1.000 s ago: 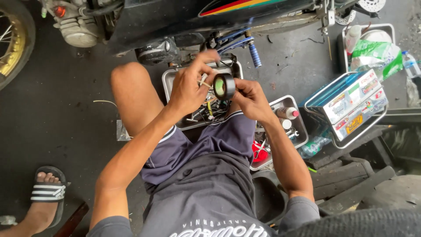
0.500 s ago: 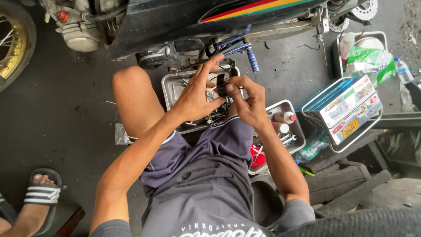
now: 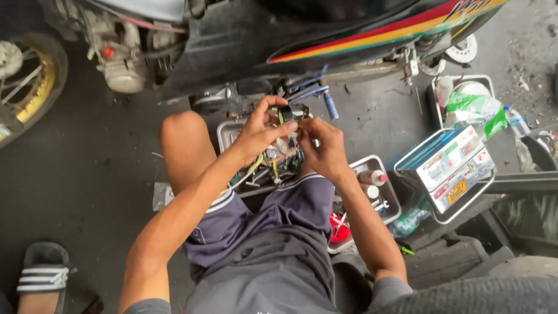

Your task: The person sits on the floor in a workshop and works on the wiring of a motorcycle. They use electrical tape to wrap and secure wires in the motorcycle's under-seat area. The person also briefly handles a green plastic bottle before returning to the wiring task.

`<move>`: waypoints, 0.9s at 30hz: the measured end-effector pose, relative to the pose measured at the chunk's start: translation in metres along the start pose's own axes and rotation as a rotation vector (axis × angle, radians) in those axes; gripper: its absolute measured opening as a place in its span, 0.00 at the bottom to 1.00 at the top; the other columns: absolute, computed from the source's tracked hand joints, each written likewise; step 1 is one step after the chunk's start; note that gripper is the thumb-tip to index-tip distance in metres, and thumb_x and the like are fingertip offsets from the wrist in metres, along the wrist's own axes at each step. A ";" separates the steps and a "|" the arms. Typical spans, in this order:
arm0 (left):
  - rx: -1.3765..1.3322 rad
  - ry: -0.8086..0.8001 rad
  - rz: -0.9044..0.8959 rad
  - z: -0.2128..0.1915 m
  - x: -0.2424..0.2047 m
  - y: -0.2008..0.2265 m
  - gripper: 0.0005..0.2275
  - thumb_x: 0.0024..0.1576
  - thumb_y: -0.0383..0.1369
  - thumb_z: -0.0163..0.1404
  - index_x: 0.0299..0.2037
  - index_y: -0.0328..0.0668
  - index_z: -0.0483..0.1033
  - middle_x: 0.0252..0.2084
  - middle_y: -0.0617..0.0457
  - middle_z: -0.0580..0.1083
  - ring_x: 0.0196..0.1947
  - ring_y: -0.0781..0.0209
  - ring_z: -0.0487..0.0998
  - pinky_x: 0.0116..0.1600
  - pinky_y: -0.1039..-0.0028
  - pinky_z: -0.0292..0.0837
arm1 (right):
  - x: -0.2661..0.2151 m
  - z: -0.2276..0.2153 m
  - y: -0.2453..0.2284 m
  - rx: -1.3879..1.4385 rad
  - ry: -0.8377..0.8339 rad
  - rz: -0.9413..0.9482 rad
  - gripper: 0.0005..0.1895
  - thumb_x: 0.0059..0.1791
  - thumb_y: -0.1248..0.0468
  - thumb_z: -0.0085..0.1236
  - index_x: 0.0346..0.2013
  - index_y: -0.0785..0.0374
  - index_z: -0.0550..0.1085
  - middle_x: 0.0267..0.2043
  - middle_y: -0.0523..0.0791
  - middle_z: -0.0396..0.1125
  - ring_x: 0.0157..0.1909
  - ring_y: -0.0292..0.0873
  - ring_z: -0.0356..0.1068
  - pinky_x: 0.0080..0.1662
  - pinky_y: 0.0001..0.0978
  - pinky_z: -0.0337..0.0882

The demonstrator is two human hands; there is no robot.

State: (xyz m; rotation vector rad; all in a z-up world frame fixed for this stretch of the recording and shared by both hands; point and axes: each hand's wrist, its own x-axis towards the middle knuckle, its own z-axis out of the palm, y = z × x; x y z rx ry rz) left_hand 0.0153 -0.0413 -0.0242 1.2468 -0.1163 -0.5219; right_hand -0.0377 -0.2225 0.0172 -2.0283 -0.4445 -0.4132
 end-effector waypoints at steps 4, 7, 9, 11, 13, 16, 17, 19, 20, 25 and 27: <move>-0.155 0.100 -0.077 0.001 -0.001 -0.014 0.31 0.50 0.31 0.69 0.62 0.48 0.65 0.36 0.50 0.70 0.30 0.59 0.83 0.28 0.84 0.74 | -0.008 0.010 0.011 -0.044 0.045 -0.089 0.05 0.49 0.74 0.59 0.39 0.65 0.78 0.23 0.47 0.67 0.21 0.47 0.66 0.27 0.36 0.67; -0.290 0.115 -0.167 0.002 -0.001 -0.013 0.27 0.50 0.32 0.69 0.57 0.41 0.69 0.32 0.51 0.72 0.27 0.62 0.82 0.25 0.87 0.68 | -0.002 0.012 0.001 -0.077 0.043 -0.093 0.04 0.49 0.73 0.62 0.37 0.65 0.79 0.22 0.46 0.65 0.21 0.47 0.66 0.26 0.37 0.65; -0.318 0.117 -0.221 0.004 -0.007 -0.006 0.20 0.52 0.35 0.68 0.51 0.37 0.75 0.30 0.53 0.74 0.24 0.66 0.80 0.20 0.89 0.61 | -0.002 0.012 -0.003 -0.079 0.026 -0.063 0.04 0.50 0.74 0.61 0.36 0.64 0.80 0.22 0.46 0.65 0.21 0.48 0.66 0.26 0.37 0.66; -0.203 0.154 0.117 0.006 -0.015 0.007 0.15 0.53 0.32 0.66 0.49 0.44 0.77 0.35 0.57 0.75 0.19 0.79 0.70 0.19 0.90 0.59 | -0.001 0.008 -0.001 0.028 -0.012 0.082 0.03 0.54 0.68 0.59 0.36 0.62 0.79 0.20 0.45 0.64 0.21 0.42 0.63 0.27 0.34 0.64; 0.146 0.039 0.328 -0.002 -0.034 0.029 0.22 0.47 0.36 0.70 0.52 0.48 0.77 0.44 0.58 0.77 0.20 0.73 0.68 0.23 0.84 0.60 | -0.007 0.001 0.004 0.141 -0.041 0.188 0.05 0.54 0.67 0.59 0.34 0.62 0.78 0.20 0.42 0.63 0.23 0.36 0.61 0.29 0.30 0.63; 0.815 -0.192 0.671 -0.010 -0.049 0.052 0.20 0.45 0.43 0.70 0.46 0.56 0.80 0.54 0.59 0.76 0.32 0.60 0.67 0.35 0.70 0.60 | -0.006 -0.011 0.008 0.290 -0.089 0.338 0.07 0.55 0.67 0.57 0.32 0.62 0.77 0.20 0.38 0.62 0.27 0.31 0.59 0.32 0.26 0.63; 1.135 -0.296 0.798 -0.014 -0.055 0.056 0.12 0.48 0.47 0.65 0.38 0.59 0.83 0.56 0.59 0.72 0.43 0.53 0.67 0.44 0.62 0.58 | -0.004 -0.012 0.010 0.328 -0.122 0.379 0.07 0.55 0.67 0.56 0.33 0.63 0.77 0.21 0.38 0.62 0.28 0.31 0.59 0.33 0.26 0.63; 1.068 -0.096 0.798 -0.012 -0.042 0.033 0.11 0.52 0.40 0.64 0.40 0.51 0.79 0.51 0.55 0.65 0.37 0.57 0.66 0.38 0.66 0.62 | -0.006 -0.011 0.006 0.397 -0.164 0.351 0.08 0.55 0.68 0.55 0.31 0.62 0.75 0.21 0.37 0.60 0.28 0.30 0.57 0.32 0.24 0.62; 0.995 0.097 0.802 -0.013 -0.036 0.023 0.11 0.56 0.34 0.63 0.41 0.43 0.74 0.46 0.51 0.59 0.30 0.60 0.64 0.33 0.69 0.65 | -0.006 -0.009 0.005 0.461 -0.201 0.319 0.09 0.55 0.69 0.55 0.29 0.62 0.74 0.21 0.36 0.59 0.28 0.29 0.56 0.32 0.22 0.60; 0.776 0.154 0.542 0.000 -0.027 0.037 0.14 0.58 0.31 0.58 0.53 0.58 0.74 0.37 0.57 0.75 0.34 0.50 0.79 0.42 0.64 0.73 | 0.003 -0.004 -0.016 0.422 -0.224 0.272 0.10 0.53 0.72 0.56 0.27 0.63 0.75 0.18 0.38 0.59 0.26 0.31 0.55 0.31 0.25 0.61; 0.712 -0.082 0.502 -0.004 -0.032 0.046 0.11 0.60 0.24 0.53 0.47 0.55 0.81 0.36 0.56 0.78 0.36 0.51 0.81 0.45 0.66 0.74 | 0.003 -0.010 -0.006 0.397 -0.192 0.250 0.10 0.54 0.71 0.57 0.28 0.64 0.76 0.17 0.39 0.59 0.25 0.32 0.55 0.30 0.25 0.61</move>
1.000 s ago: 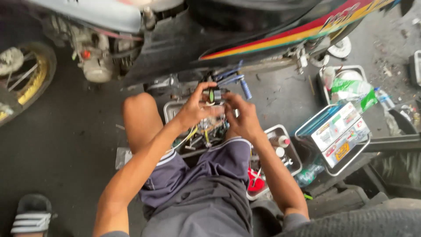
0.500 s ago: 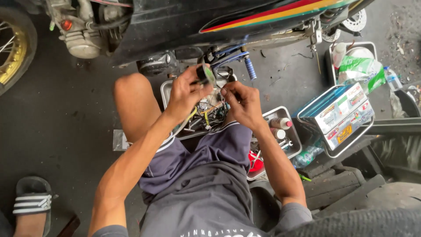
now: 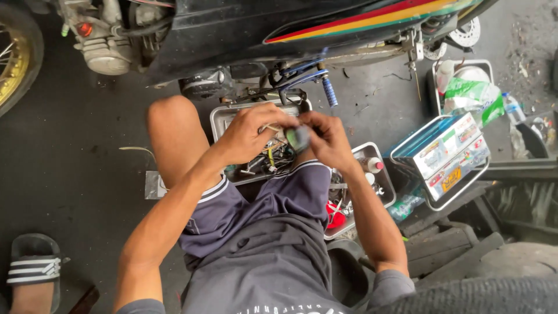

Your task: The person sits on the floor in a workshop and works on the wiring of a motorcycle. They use electrical tape to wrap and secure wires in the motorcycle's under-seat area. The person also briefly handles a green plastic bottle before returning to the wiring task.

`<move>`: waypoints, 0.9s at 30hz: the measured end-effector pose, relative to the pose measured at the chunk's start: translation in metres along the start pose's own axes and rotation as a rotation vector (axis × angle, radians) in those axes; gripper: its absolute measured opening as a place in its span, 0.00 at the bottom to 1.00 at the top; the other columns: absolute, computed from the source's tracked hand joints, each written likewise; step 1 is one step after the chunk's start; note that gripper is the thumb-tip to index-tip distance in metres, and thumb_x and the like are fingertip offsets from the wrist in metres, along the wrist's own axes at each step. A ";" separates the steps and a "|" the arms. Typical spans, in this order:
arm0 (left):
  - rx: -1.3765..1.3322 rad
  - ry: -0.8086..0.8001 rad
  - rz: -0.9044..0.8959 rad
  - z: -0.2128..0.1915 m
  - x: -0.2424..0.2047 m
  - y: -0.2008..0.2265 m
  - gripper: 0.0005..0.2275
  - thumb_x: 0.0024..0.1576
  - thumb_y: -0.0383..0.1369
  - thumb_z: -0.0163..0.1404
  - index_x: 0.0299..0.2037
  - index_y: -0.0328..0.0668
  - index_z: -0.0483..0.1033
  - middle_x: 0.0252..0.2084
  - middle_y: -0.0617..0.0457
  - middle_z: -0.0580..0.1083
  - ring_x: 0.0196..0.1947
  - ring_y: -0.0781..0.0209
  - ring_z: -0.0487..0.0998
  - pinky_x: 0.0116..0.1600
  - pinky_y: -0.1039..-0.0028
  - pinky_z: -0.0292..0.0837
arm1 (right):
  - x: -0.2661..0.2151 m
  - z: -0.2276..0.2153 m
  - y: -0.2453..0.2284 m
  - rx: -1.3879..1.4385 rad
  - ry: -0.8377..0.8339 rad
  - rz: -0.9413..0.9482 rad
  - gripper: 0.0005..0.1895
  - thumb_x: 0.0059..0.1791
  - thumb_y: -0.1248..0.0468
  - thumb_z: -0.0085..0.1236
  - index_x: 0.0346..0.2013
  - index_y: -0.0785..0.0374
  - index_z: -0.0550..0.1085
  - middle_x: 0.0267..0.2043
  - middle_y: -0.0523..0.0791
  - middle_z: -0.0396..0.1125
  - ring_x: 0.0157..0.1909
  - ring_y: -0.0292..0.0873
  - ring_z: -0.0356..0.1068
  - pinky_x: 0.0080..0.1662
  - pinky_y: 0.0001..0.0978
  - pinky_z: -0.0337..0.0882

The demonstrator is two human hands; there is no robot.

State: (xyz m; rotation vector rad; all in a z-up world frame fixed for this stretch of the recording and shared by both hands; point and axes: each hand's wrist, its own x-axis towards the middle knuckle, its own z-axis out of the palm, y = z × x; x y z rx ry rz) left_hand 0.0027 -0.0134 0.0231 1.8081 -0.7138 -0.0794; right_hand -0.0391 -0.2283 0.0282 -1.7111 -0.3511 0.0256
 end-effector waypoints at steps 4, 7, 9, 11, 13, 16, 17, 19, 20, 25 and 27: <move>-0.104 -0.262 0.141 -0.008 -0.014 -0.001 0.16 0.55 0.23 0.49 0.42 0.61 0.85 0.53 0.58 0.68 0.47 0.56 0.58 0.55 0.64 0.55 | -0.007 -0.007 0.010 -0.172 0.089 -0.075 0.05 0.55 0.71 0.56 0.35 0.67 0.76 0.20 0.43 0.62 0.25 0.34 0.59 0.29 0.27 0.62; -0.181 -0.118 0.032 0.006 -0.012 -0.015 0.25 0.48 0.30 0.63 0.57 0.57 0.73 0.58 0.51 0.64 0.47 0.53 0.65 0.55 0.58 0.62 | -0.009 0.003 0.020 -0.187 0.143 -0.122 0.04 0.55 0.70 0.56 0.38 0.66 0.77 0.20 0.43 0.63 0.24 0.33 0.59 0.29 0.26 0.62; -0.228 0.009 -0.048 0.014 -0.010 -0.021 0.42 0.43 0.31 0.72 0.69 0.53 0.61 0.60 0.43 0.61 0.42 0.49 0.73 0.53 0.55 0.71 | -0.011 0.010 0.023 -0.176 0.160 -0.123 0.05 0.56 0.69 0.55 0.39 0.66 0.78 0.20 0.43 0.63 0.24 0.32 0.58 0.29 0.24 0.62; -0.076 -0.078 -0.226 0.021 -0.009 -0.023 0.38 0.53 0.23 0.60 0.74 0.52 0.55 0.46 0.31 0.76 0.40 0.27 0.81 0.45 0.47 0.76 | -0.013 0.014 0.023 -0.145 0.135 -0.136 0.04 0.56 0.69 0.55 0.40 0.66 0.77 0.21 0.42 0.62 0.25 0.33 0.58 0.29 0.25 0.61; -0.241 0.005 -0.230 0.034 -0.007 -0.038 0.23 0.58 0.23 0.51 0.64 0.49 0.65 0.36 0.39 0.78 0.30 0.43 0.82 0.35 0.60 0.77 | -0.018 0.012 0.030 -0.146 0.117 -0.117 0.03 0.55 0.69 0.57 0.40 0.67 0.77 0.20 0.43 0.62 0.24 0.33 0.58 0.28 0.25 0.62; -0.394 -0.022 -0.193 0.025 -0.006 -0.040 0.22 0.55 0.24 0.54 0.61 0.46 0.68 0.31 0.47 0.79 0.24 0.60 0.81 0.28 0.75 0.74 | -0.018 0.007 0.030 -0.226 0.112 -0.145 0.05 0.53 0.68 0.62 0.36 0.67 0.75 0.19 0.43 0.59 0.21 0.37 0.57 0.28 0.29 0.61; -0.383 -0.107 -0.141 0.019 -0.007 -0.038 0.36 0.47 0.25 0.65 0.67 0.45 0.62 0.36 0.48 0.79 0.28 0.61 0.79 0.31 0.76 0.71 | -0.018 0.003 0.029 -0.314 0.101 -0.207 0.08 0.53 0.68 0.65 0.31 0.66 0.74 0.17 0.44 0.56 0.19 0.41 0.55 0.27 0.34 0.59; -0.445 -0.150 -0.202 0.003 -0.006 -0.007 0.30 0.52 0.32 0.63 0.63 0.40 0.62 0.41 0.47 0.79 0.34 0.62 0.79 0.36 0.75 0.75 | -0.021 0.006 0.006 -0.433 0.038 -0.213 0.06 0.56 0.69 0.59 0.35 0.67 0.72 0.22 0.44 0.57 0.23 0.42 0.55 0.29 0.35 0.57; -0.481 -0.178 -0.218 -0.009 0.001 0.006 0.27 0.56 0.40 0.62 0.60 0.36 0.62 0.46 0.47 0.78 0.39 0.63 0.80 0.41 0.75 0.80 | -0.015 0.006 -0.004 -0.561 -0.029 -0.270 0.05 0.59 0.70 0.53 0.39 0.69 0.71 0.27 0.45 0.58 0.26 0.43 0.55 0.30 0.37 0.54; -0.410 0.062 -0.151 0.006 -0.008 0.004 0.22 0.60 0.40 0.61 0.57 0.42 0.67 0.40 0.50 0.80 0.34 0.66 0.80 0.36 0.80 0.75 | -0.010 0.007 -0.013 -0.474 -0.016 -0.214 0.09 0.58 0.73 0.52 0.33 0.67 0.68 0.29 0.44 0.62 0.28 0.39 0.54 0.32 0.33 0.55; -0.582 0.096 -0.105 0.004 -0.021 0.003 0.22 0.64 0.37 0.58 0.63 0.42 0.64 0.46 0.46 0.79 0.36 0.65 0.79 0.39 0.80 0.75 | -0.013 0.000 -0.015 -0.376 -0.003 -0.126 0.10 0.61 0.68 0.56 0.36 0.68 0.71 0.33 0.43 0.66 0.31 0.36 0.56 0.34 0.29 0.58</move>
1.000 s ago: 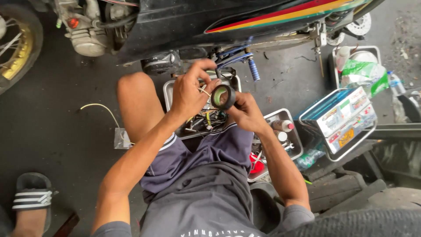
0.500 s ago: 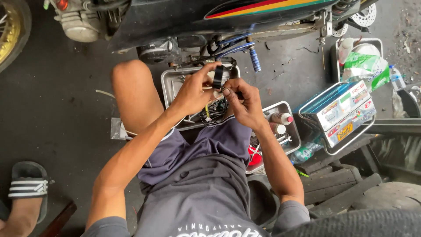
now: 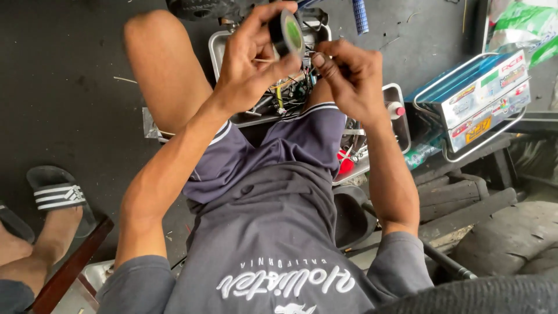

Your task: The person sits on the floor in a workshop and works on the wiring of a motorcycle. They use electrical tape to wrap and secure wires in the motorcycle's under-seat area. The person also briefly handles a green plastic bottle before returning to the wiring task.

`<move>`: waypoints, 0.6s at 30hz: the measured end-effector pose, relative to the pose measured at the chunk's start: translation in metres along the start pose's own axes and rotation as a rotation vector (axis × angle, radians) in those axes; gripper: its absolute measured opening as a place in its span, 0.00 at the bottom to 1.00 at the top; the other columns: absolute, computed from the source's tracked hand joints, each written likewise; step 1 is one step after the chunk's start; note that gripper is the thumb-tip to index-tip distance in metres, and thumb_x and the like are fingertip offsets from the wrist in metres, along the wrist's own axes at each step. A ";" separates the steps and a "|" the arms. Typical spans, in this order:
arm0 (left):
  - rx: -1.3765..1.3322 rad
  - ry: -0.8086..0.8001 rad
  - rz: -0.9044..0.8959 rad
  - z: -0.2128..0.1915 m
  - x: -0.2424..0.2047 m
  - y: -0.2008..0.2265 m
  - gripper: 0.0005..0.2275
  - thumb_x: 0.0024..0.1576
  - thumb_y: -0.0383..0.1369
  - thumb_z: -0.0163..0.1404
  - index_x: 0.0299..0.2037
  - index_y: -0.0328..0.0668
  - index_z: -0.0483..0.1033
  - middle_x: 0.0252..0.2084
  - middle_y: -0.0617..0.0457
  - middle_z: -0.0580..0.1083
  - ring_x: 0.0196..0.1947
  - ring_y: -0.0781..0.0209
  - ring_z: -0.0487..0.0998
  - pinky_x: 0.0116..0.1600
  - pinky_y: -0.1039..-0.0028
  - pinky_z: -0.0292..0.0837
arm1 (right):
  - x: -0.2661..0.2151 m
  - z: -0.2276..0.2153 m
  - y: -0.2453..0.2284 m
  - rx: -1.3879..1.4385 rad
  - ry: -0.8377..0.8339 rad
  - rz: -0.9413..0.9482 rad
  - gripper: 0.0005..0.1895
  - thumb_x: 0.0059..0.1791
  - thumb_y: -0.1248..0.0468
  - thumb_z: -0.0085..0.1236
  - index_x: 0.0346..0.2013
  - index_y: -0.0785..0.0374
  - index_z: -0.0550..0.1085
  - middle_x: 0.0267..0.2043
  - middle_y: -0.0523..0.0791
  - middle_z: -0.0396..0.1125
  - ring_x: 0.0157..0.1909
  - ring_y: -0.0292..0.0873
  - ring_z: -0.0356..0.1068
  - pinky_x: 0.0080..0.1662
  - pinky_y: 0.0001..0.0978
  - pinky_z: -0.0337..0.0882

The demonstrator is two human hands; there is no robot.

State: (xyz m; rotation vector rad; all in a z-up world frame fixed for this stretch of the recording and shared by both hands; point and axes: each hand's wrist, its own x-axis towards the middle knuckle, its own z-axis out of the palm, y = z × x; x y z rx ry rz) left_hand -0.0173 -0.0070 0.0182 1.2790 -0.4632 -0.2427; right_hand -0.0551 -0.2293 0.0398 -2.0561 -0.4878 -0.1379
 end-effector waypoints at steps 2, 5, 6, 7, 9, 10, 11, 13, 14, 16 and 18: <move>0.375 -0.168 0.134 -0.010 -0.009 0.006 0.25 0.59 0.37 0.63 0.65 0.48 0.67 0.62 0.55 0.71 0.33 0.69 0.59 0.38 0.78 0.58 | 0.000 -0.010 0.002 0.109 -0.031 0.128 0.11 0.62 0.63 0.55 0.37 0.67 0.73 0.28 0.40 0.59 0.31 0.34 0.55 0.35 0.28 0.55; 0.906 -0.309 0.447 -0.012 -0.004 0.017 0.12 0.52 0.44 0.71 0.42 0.57 0.86 0.61 0.49 0.65 0.55 0.44 0.67 0.55 0.53 0.61 | 0.000 -0.012 0.007 0.257 -0.144 0.204 0.09 0.61 0.63 0.54 0.39 0.64 0.74 0.35 0.41 0.67 0.38 0.36 0.64 0.42 0.28 0.63; 0.911 -0.298 0.446 -0.006 -0.005 0.008 0.12 0.52 0.44 0.71 0.42 0.57 0.86 0.61 0.49 0.65 0.55 0.44 0.67 0.55 0.53 0.61 | -0.005 -0.007 0.006 0.257 -0.154 0.198 0.09 0.61 0.63 0.54 0.39 0.64 0.74 0.35 0.41 0.67 0.38 0.36 0.64 0.42 0.28 0.63; 0.900 -0.072 0.447 -0.003 -0.001 0.000 0.14 0.48 0.33 0.70 0.41 0.49 0.80 0.57 0.48 0.63 0.43 0.51 0.66 0.44 0.59 0.63 | -0.005 -0.002 0.006 0.303 -0.162 0.213 0.08 0.60 0.64 0.55 0.39 0.65 0.75 0.37 0.41 0.69 0.41 0.35 0.66 0.44 0.27 0.66; 0.890 0.150 0.462 0.002 0.005 -0.001 0.18 0.44 0.21 0.69 0.39 0.42 0.73 0.53 0.47 0.62 0.30 0.59 0.65 0.32 0.65 0.65 | -0.005 0.003 0.009 0.351 -0.165 0.215 0.08 0.58 0.64 0.56 0.40 0.66 0.77 0.39 0.41 0.71 0.43 0.34 0.67 0.47 0.27 0.69; 0.766 0.233 0.332 0.004 0.007 0.004 0.19 0.52 0.29 0.65 0.45 0.43 0.64 0.47 0.51 0.68 0.23 0.64 0.62 0.28 0.70 0.59 | -0.004 0.003 0.011 0.314 -0.184 0.228 0.11 0.59 0.62 0.54 0.34 0.63 0.73 0.33 0.37 0.64 0.38 0.31 0.59 0.41 0.25 0.61; 0.627 0.306 0.200 0.009 0.009 0.006 0.21 0.60 0.38 0.59 0.50 0.45 0.55 0.41 0.55 0.75 0.16 0.70 0.58 0.23 0.76 0.54 | -0.007 0.001 0.014 0.271 -0.201 0.251 0.16 0.60 0.60 0.52 0.28 0.59 0.70 0.27 0.33 0.56 0.33 0.28 0.51 0.35 0.24 0.52; 0.541 0.027 0.171 0.000 0.009 0.010 0.15 0.60 0.28 0.49 0.56 0.39 0.63 0.51 0.48 0.74 0.41 0.57 0.66 0.46 0.69 0.61 | -0.006 0.001 0.024 0.139 -0.162 0.209 0.11 0.53 0.68 0.48 0.25 0.59 0.65 0.24 0.35 0.54 0.29 0.31 0.48 0.33 0.28 0.50; 0.453 -0.245 0.135 -0.004 0.009 0.012 0.18 0.61 0.18 0.39 0.61 0.33 0.70 0.62 0.40 0.73 0.65 0.45 0.73 0.69 0.63 0.67 | -0.007 0.000 0.028 0.012 -0.133 0.171 0.10 0.45 0.75 0.44 0.22 0.59 0.61 0.21 0.37 0.52 0.26 0.34 0.46 0.30 0.31 0.48; 0.483 -0.330 0.175 -0.009 0.006 0.006 0.19 0.56 0.16 0.41 0.52 0.42 0.78 0.57 0.46 0.70 0.62 0.49 0.70 0.66 0.62 0.64 | -0.003 -0.002 0.015 -0.011 -0.088 0.155 0.06 0.52 0.70 0.49 0.30 0.62 0.68 0.23 0.38 0.56 0.26 0.33 0.48 0.30 0.29 0.51; 0.525 -0.403 0.202 -0.008 0.001 0.005 0.22 0.52 0.14 0.42 0.44 0.51 0.85 0.52 0.52 0.66 0.59 0.52 0.67 0.64 0.60 0.61 | -0.003 0.001 0.006 -0.017 -0.055 0.136 0.08 0.60 0.64 0.55 0.38 0.64 0.75 0.24 0.39 0.60 0.25 0.32 0.50 0.29 0.27 0.53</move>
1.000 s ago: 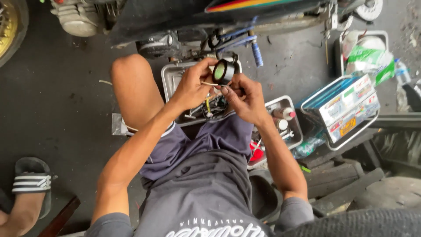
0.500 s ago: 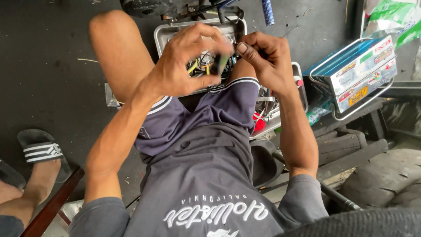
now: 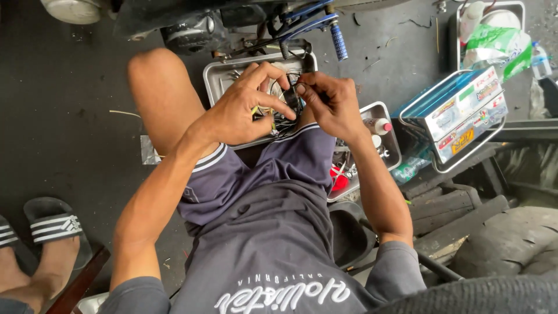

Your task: The person sits on the floor in a workshop and works on the wiring of a motorcycle. They use electrical tape to wrap and secure wires in the motorcycle's under-seat area. The person also briefly handles a green plastic bottle before returning to the wiring task.

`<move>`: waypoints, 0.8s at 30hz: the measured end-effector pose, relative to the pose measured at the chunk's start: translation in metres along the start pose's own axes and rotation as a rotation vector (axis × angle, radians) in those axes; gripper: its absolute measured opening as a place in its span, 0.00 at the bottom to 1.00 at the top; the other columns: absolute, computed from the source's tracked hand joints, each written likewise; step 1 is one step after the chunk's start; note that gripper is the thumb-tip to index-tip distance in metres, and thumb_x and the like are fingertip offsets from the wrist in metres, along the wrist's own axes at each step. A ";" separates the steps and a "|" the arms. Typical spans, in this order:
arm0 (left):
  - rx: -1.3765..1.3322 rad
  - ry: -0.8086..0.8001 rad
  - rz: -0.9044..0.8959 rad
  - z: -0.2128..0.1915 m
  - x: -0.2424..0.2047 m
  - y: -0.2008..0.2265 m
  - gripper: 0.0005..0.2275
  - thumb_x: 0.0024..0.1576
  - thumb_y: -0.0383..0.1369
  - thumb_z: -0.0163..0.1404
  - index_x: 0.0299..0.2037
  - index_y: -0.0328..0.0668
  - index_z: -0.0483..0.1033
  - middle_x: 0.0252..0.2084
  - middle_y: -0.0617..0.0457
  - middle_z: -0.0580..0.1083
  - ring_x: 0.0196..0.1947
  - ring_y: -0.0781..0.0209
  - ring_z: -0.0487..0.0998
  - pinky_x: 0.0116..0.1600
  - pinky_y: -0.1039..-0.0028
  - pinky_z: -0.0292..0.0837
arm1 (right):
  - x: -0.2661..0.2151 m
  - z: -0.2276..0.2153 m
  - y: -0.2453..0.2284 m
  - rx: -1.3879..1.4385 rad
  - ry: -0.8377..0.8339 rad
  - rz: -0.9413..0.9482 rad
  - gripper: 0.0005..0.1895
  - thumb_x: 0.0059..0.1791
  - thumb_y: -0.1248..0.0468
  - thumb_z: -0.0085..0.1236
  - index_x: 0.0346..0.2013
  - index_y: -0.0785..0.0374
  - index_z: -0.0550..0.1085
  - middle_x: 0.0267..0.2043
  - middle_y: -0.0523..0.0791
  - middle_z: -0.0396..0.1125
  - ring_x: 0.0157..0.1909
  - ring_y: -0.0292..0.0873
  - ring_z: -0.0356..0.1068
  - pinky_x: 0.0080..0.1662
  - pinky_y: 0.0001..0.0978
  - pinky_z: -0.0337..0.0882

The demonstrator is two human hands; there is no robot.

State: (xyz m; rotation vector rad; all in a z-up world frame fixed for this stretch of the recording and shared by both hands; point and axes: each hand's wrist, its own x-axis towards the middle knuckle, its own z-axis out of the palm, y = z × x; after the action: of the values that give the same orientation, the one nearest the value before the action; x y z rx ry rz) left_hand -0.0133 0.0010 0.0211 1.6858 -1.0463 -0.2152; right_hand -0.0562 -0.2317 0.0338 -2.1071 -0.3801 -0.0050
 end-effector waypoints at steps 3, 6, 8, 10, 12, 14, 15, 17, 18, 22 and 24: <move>-0.084 0.113 -0.025 0.004 0.002 0.002 0.12 0.48 0.21 0.54 0.39 0.45 0.84 0.51 0.49 0.65 0.57 0.55 0.68 0.62 0.66 0.69 | 0.002 0.008 -0.004 -0.049 0.069 -0.100 0.06 0.60 0.65 0.52 0.42 0.65 0.74 0.29 0.41 0.66 0.28 0.35 0.60 0.32 0.30 0.60; -0.245 0.239 -0.357 0.006 0.007 -0.003 0.27 0.49 0.34 0.69 0.46 0.51 0.57 0.53 0.53 0.68 0.47 0.61 0.81 0.41 0.77 0.73 | 0.001 0.016 -0.002 -0.076 0.153 -0.164 0.06 0.59 0.67 0.52 0.44 0.67 0.75 0.35 0.44 0.72 0.31 0.39 0.67 0.36 0.31 0.66; -0.200 0.041 -0.482 0.006 0.010 -0.002 0.35 0.58 0.27 0.55 0.72 0.52 0.45 0.74 0.48 0.57 0.61 0.54 0.73 0.48 0.73 0.79 | 0.000 0.018 0.002 -0.065 0.166 -0.206 0.06 0.59 0.67 0.52 0.44 0.67 0.75 0.38 0.45 0.70 0.38 0.43 0.70 0.42 0.35 0.68; -0.330 0.113 -0.451 0.021 0.003 -0.025 0.33 0.58 0.25 0.56 0.71 0.51 0.51 0.58 0.46 0.67 0.47 0.55 0.79 0.43 0.72 0.81 | 0.005 0.016 0.003 0.006 0.185 -0.258 0.05 0.58 0.69 0.53 0.42 0.66 0.76 0.31 0.46 0.66 0.31 0.44 0.65 0.37 0.35 0.66; -0.452 0.175 -0.413 0.027 0.003 -0.033 0.32 0.57 0.23 0.57 0.70 0.50 0.56 0.42 0.44 0.77 0.33 0.54 0.85 0.37 0.72 0.82 | 0.009 0.015 0.006 0.078 0.214 -0.311 0.05 0.57 0.72 0.54 0.39 0.66 0.78 0.25 0.47 0.63 0.25 0.45 0.59 0.32 0.35 0.64; -0.360 0.394 -0.401 0.028 0.007 -0.022 0.30 0.54 0.20 0.56 0.63 0.51 0.55 0.38 0.47 0.73 0.30 0.59 0.80 0.35 0.75 0.73 | 0.006 0.014 0.009 0.028 0.217 -0.299 0.05 0.56 0.72 0.54 0.42 0.68 0.77 0.22 0.46 0.56 0.23 0.44 0.59 0.30 0.35 0.63; -0.362 0.391 -0.396 0.028 0.007 -0.028 0.30 0.54 0.20 0.56 0.63 0.51 0.55 0.38 0.47 0.73 0.30 0.59 0.80 0.35 0.75 0.73 | 0.005 0.015 0.011 0.022 0.220 -0.298 0.05 0.56 0.72 0.54 0.42 0.68 0.77 0.22 0.46 0.56 0.23 0.44 0.59 0.30 0.35 0.63; -0.787 0.297 -0.392 0.028 0.003 -0.038 0.43 0.49 0.25 0.69 0.72 0.57 0.52 0.46 0.49 0.71 0.38 0.61 0.81 0.43 0.72 0.82 | 0.002 0.017 0.015 -0.030 0.248 -0.301 0.04 0.55 0.69 0.62 0.42 0.66 0.76 0.21 0.43 0.53 0.21 0.43 0.56 0.27 0.35 0.63; -0.790 0.296 -0.392 0.029 0.008 -0.037 0.43 0.49 0.25 0.69 0.72 0.57 0.52 0.46 0.49 0.71 0.38 0.61 0.81 0.43 0.72 0.82 | 0.002 0.016 0.014 -0.032 0.247 -0.299 0.04 0.55 0.69 0.62 0.42 0.66 0.76 0.21 0.43 0.53 0.21 0.43 0.56 0.27 0.35 0.63; -0.946 0.352 -0.758 0.033 0.020 -0.036 0.24 0.53 0.48 0.63 0.51 0.40 0.75 0.38 0.44 0.80 0.32 0.62 0.84 0.26 0.85 0.70 | 0.004 0.020 0.016 -0.244 0.253 -0.373 0.02 0.54 0.71 0.60 0.41 0.64 0.78 0.19 0.41 0.52 0.21 0.46 0.61 0.31 0.36 0.64; -0.928 0.361 -0.805 0.037 0.022 -0.029 0.21 0.53 0.49 0.62 0.45 0.39 0.79 0.34 0.46 0.81 0.28 0.65 0.84 0.22 0.88 0.65 | 0.003 0.020 0.017 -0.301 0.234 -0.384 0.02 0.55 0.70 0.59 0.41 0.62 0.78 0.19 0.41 0.52 0.21 0.47 0.62 0.32 0.37 0.63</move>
State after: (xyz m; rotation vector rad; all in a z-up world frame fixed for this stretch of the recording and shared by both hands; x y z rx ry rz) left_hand -0.0067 -0.0398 -0.0107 1.1122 0.0950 -0.7501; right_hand -0.0517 -0.2225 0.0095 -2.2615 -0.6682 -0.5595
